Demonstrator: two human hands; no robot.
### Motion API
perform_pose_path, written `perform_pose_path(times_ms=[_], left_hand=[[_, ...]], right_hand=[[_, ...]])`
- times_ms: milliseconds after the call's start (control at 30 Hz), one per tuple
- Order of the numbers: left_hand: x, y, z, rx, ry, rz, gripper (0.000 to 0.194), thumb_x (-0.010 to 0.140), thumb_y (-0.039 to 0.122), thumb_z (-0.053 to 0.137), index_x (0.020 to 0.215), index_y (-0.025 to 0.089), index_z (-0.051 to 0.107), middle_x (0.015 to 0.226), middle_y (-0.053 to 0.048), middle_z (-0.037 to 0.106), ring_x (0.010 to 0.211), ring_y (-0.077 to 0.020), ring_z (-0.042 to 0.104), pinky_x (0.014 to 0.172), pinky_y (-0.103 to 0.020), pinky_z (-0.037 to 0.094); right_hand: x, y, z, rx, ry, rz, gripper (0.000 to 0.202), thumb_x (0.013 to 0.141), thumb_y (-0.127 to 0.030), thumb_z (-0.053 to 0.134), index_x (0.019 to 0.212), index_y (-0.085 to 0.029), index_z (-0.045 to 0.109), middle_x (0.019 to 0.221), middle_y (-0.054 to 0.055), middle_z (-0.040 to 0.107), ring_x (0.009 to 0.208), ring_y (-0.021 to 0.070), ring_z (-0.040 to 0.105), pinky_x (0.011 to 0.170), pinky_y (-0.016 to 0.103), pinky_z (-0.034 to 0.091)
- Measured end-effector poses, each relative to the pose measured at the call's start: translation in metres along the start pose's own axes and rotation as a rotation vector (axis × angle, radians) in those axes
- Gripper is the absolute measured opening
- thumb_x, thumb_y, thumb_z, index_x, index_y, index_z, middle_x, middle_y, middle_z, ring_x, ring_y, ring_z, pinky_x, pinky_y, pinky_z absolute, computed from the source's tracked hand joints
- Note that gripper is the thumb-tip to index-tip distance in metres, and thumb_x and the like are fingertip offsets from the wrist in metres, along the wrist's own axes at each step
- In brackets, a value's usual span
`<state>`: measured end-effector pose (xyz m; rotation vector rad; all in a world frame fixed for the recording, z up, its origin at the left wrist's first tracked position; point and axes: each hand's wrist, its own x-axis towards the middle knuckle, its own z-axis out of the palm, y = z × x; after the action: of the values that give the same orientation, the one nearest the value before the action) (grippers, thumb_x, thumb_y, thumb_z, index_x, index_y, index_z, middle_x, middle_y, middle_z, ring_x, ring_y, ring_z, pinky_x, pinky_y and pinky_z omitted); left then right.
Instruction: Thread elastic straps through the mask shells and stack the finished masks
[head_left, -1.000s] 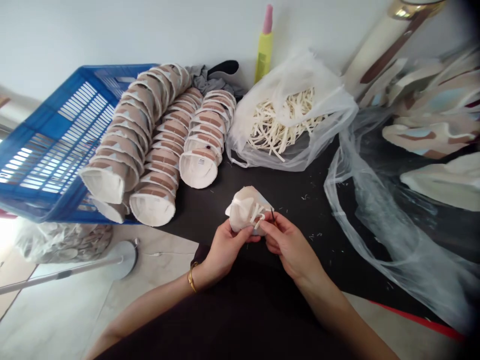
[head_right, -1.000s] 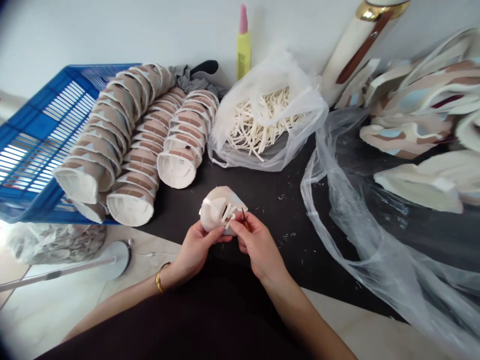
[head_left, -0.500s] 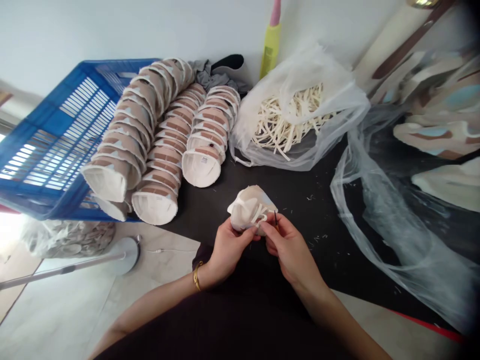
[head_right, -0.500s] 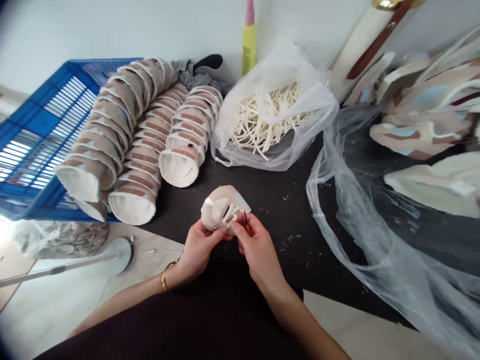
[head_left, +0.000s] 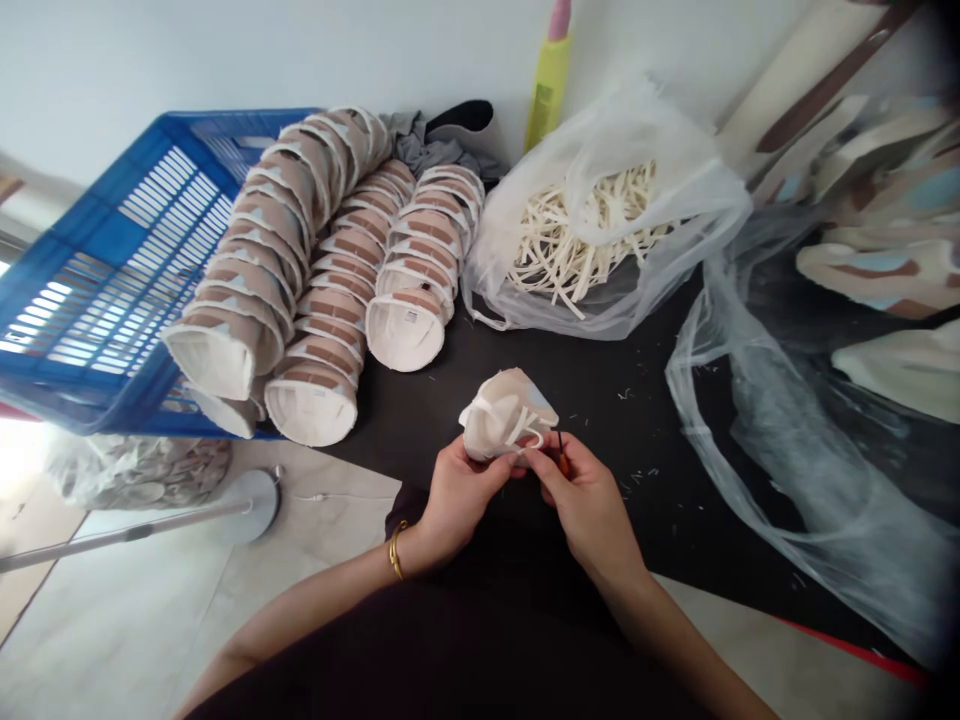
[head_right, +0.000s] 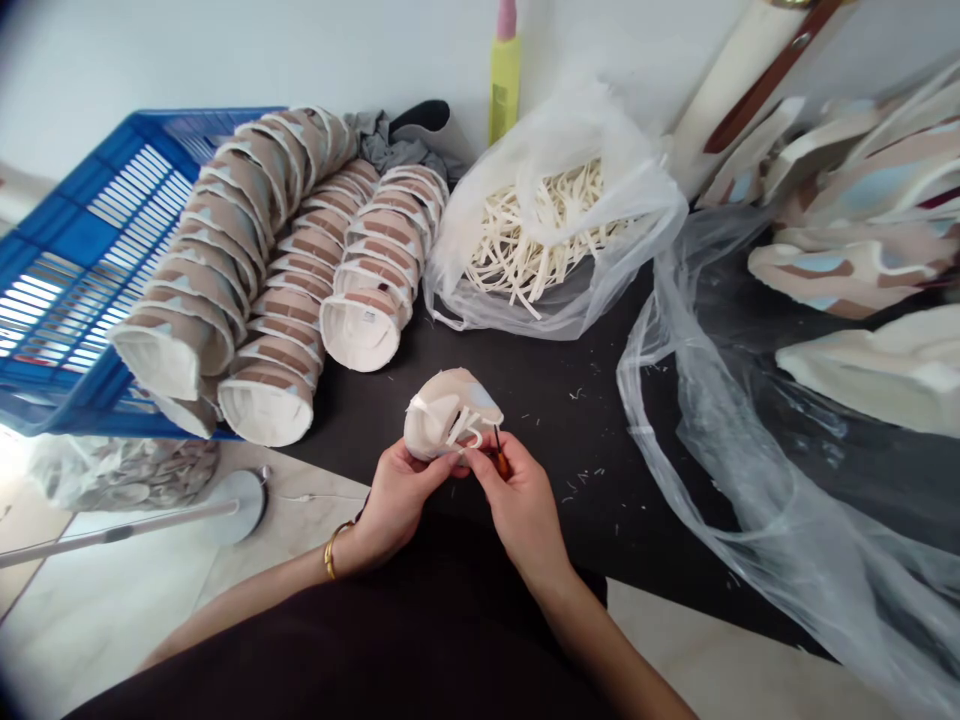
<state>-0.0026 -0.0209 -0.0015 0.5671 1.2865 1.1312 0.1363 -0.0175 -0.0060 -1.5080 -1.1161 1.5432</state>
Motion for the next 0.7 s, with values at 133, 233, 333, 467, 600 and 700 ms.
perform_pose_path(times_ms=[133, 233, 333, 467, 600, 700], left_hand=[[0.0000, -0.0005, -0.0006, -0.004, -0.005, 0.004, 0.026, 0.072, 0.025, 0.082, 0.094, 0.013, 0.074, 0.092, -0.007, 0.078, 0.077, -0.0159, 0.071, 0.074, -0.027, 0.059], [-0.0001, -0.0003, -0.0007, 0.005, -0.006, 0.004, 0.027, 0.073, 0.025, 0.082, 0.095, 0.013, 0.074, 0.094, -0.007, 0.078, 0.078, -0.0161, 0.071, 0.076, -0.028, 0.059], [-0.0005, 0.0008, -0.0005, 0.003, -0.016, 0.008, 0.028, 0.073, 0.025, 0.082, 0.097, 0.014, 0.074, 0.097, -0.007, 0.078, 0.081, -0.0167, 0.072, 0.078, -0.028, 0.059], [-0.0011, 0.0020, -0.0004, 0.022, -0.009, 0.009, 0.026, 0.073, 0.025, 0.082, 0.095, 0.014, 0.074, 0.094, -0.007, 0.078, 0.078, -0.0163, 0.072, 0.077, -0.027, 0.059], [-0.0007, 0.0032, 0.0004, 0.001, 0.000, -0.001, 0.025, 0.072, 0.023, 0.082, 0.093, 0.014, 0.075, 0.094, -0.007, 0.078, 0.079, -0.0160, 0.072, 0.076, -0.027, 0.059], [0.0010, 0.0049, 0.0007, -0.027, 0.022, 0.004, 0.023, 0.070, 0.021, 0.082, 0.091, 0.014, 0.075, 0.089, -0.005, 0.078, 0.076, -0.0147, 0.071, 0.074, -0.026, 0.059]], right_hand=[[-0.0015, -0.0018, 0.0001, -0.004, 0.008, 0.015, 0.031, 0.090, -0.053, 0.064, 0.101, -0.024, 0.064, 0.089, 0.001, 0.067, 0.071, 0.0149, 0.057, 0.054, 0.025, 0.039], [-0.0019, -0.0048, 0.0016, -0.020, 0.021, 0.014, 0.030, 0.090, -0.052, 0.063, 0.100, -0.024, 0.065, 0.087, 0.002, 0.066, 0.070, 0.0154, 0.057, 0.054, 0.025, 0.040], [-0.0018, -0.0076, 0.0038, -0.019, 0.031, 0.011, 0.030, 0.089, -0.052, 0.064, 0.099, -0.024, 0.065, 0.080, 0.001, 0.064, 0.069, 0.0159, 0.058, 0.056, 0.026, 0.043], [-0.0009, -0.0070, 0.0054, -0.034, 0.036, 0.005, 0.032, 0.090, -0.053, 0.063, 0.100, -0.023, 0.064, 0.082, 0.001, 0.066, 0.069, 0.0167, 0.059, 0.056, 0.026, 0.044], [-0.0013, -0.0043, 0.0031, -0.081, 0.015, -0.025, 0.031, 0.091, -0.052, 0.061, 0.103, -0.023, 0.063, 0.089, 0.003, 0.068, 0.077, 0.0182, 0.062, 0.063, 0.027, 0.048], [-0.0067, -0.0050, -0.0016, -0.145, 0.037, -0.127, 0.029, 0.096, -0.046, 0.055, 0.113, -0.024, 0.057, 0.102, 0.005, 0.068, 0.086, 0.0193, 0.064, 0.075, 0.031, 0.051]])
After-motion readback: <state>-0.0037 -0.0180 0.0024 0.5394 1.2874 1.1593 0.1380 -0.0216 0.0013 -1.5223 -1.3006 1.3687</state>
